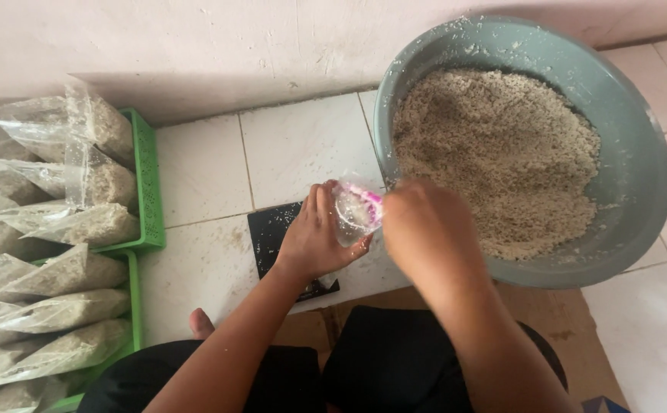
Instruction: The person scoops grains from a large basin into small plastic bags using a pink scoop, weighs each bag on a digital scale, and places the filled bags into a green tray.
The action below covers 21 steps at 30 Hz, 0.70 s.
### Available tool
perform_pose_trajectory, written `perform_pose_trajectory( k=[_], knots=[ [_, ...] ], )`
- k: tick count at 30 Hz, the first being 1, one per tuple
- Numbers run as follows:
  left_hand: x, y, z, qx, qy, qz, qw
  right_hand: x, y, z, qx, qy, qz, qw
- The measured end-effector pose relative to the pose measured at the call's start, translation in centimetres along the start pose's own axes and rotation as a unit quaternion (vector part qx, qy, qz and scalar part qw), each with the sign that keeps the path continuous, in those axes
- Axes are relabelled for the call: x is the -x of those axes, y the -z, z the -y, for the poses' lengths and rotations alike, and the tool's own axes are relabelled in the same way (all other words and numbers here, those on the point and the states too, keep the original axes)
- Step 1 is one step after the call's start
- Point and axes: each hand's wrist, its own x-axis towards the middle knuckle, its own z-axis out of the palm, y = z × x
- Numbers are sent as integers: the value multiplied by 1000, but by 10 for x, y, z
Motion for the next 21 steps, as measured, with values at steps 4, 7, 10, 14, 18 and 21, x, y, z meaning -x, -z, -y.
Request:
perform_pose_trajectory(
  k=[4, 7, 10, 14, 18, 21],
  knots=[
    [-2, 5, -2, 28, -6, -30, 999, 8, 15, 3, -6, -13, -19, 1000],
    [-3, 11, -7, 50, -6, -38, 998, 23, 41, 1, -26, -33, -61, 997],
    [-1, 13, -10, 45, -11, -42, 998, 34, 74, -13, -88, -103, -16, 991],
    [-3, 21, -14, 72, -51, -67, 994, 32, 81, -59, -173, -210, 2, 962],
    [-3, 20, -19, 78, -103, -63, 990, 12, 24, -114, -198, -268, 54, 941],
    [0, 22, -24, 90, -96, -50, 990, -18, -46, -151, -151, -296, 71, 940]
  ],
)
